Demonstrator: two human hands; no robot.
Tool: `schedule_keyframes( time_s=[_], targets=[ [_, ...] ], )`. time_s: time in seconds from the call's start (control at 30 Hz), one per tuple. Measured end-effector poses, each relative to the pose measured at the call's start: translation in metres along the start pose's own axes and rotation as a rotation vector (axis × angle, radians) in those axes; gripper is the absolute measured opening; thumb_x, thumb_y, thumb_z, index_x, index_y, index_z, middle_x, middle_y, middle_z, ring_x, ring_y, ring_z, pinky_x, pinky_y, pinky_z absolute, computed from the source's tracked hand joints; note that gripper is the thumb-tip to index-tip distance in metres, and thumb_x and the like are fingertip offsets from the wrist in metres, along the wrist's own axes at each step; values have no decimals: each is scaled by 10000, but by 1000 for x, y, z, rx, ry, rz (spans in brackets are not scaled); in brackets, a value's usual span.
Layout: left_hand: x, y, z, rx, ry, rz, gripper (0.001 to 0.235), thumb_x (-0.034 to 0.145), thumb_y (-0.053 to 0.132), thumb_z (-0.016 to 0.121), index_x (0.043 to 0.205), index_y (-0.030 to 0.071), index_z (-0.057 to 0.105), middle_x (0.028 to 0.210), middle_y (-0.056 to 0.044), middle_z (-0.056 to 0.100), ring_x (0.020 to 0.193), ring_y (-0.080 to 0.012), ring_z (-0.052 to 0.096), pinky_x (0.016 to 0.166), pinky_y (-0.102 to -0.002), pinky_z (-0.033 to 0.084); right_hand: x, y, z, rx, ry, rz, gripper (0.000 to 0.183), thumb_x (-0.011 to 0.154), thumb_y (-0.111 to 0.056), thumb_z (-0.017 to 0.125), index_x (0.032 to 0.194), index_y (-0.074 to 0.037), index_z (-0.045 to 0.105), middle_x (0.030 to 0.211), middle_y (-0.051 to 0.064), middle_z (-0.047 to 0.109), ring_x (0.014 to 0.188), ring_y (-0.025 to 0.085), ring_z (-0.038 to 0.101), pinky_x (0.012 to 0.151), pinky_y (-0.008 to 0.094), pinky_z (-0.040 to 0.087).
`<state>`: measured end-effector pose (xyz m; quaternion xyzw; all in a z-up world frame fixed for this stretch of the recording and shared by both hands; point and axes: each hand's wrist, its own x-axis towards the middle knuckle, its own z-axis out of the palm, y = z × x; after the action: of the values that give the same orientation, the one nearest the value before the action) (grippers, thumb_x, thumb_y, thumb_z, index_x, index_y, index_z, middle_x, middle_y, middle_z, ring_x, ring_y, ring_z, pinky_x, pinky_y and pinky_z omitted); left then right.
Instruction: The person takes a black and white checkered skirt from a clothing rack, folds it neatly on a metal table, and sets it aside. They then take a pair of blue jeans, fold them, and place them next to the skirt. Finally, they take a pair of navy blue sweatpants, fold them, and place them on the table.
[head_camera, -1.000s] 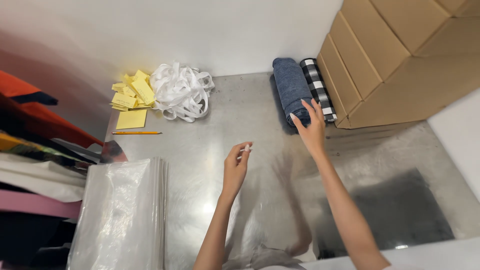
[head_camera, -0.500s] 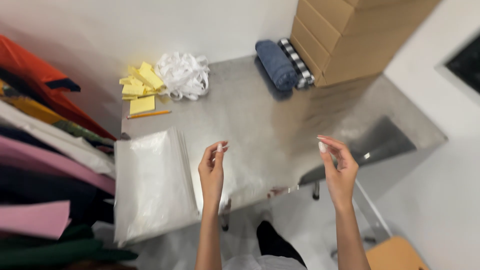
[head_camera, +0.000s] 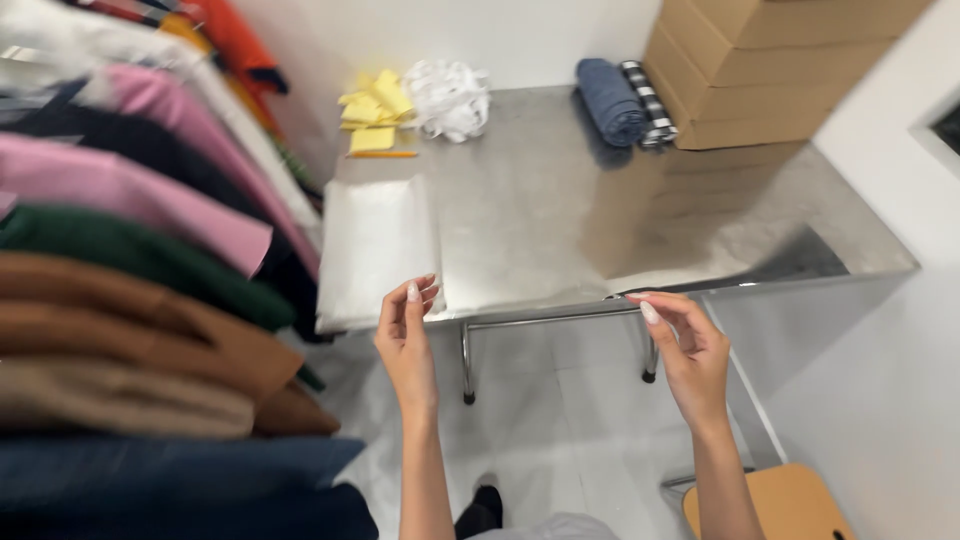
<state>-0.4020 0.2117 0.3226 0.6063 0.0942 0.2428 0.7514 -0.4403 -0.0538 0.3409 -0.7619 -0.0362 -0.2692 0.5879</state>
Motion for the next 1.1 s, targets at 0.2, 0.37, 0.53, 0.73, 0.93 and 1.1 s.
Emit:
schedule_keyframes(
  time_s=[0.2, 0.37, 0.53, 0.73, 0.93, 1.1],
  targets=[
    [-72, 30, -67, 57, 146, 12, 226, 1032, 212, 578, 1079, 37, 712, 1050, -136, 755, 1007, -222, 708, 977, -370, 533, -46, -14, 7, 144, -44, 96, 148, 1041, -95, 601, 1112, 21, 660, 1094, 184, 714, 1101, 233, 663, 1050, 406, 504],
    [-100, 44, -119, 104, 267, 56, 218, 1025, 202, 589, 1074, 37, 723, 1021, -125, 761, 983, -209, 711, 954, -361, 547, -79, -17, 49, 268, -174, 213, 166, 1047, -108, 588, 1133, 15, 658, 1097, 176, 710, 1111, 233, 666, 1043, 379, 509],
    [-102, 60, -150, 75, 331, 67, 208, 1020, 192, 594, 1065, 42, 732, 1011, -116, 766, 967, -190, 702, 945, -357, 553, -95, -46, 108, 325, -345, 282, 176, 1022, -112, 599, 1117, 12, 679, 1076, 177, 727, 1091, 228, 671, 1010, 358, 515],
    [-73, 67, -188, 25, 364, 144, 203, 1021, 181, 608, 1074, 33, 736, 1014, -135, 763, 1007, -195, 690, 963, -391, 552, -101, -76, 191, 348, -542, 267, 183, 1017, -133, 608, 1086, 3, 709, 1038, 186, 749, 1061, 213, 681, 1009, 368, 521],
    [-38, 90, -245, 529, 523, 487, 175, 1014, 166, 633, 846, 120, 636, 779, 21, 588, 747, -152, 602, 754, -292, 540, -116, -121, 283, 432, -749, 157, 195, 995, -154, 642, 1083, -3, 730, 1017, 156, 759, 1037, 177, 686, 1001, 355, 536],
    [-18, 108, -293, 807, 666, 631, 395, 993, 133, 656, 675, 140, 421, 665, 41, 331, 609, -125, 425, 595, -252, 440, -119, -135, 345, 482, -784, 62, 197, 1018, -184, 627, 1112, -43, 726, 1023, 116, 748, 1035, 147, 665, 1014, 351, 529]
  ],
)
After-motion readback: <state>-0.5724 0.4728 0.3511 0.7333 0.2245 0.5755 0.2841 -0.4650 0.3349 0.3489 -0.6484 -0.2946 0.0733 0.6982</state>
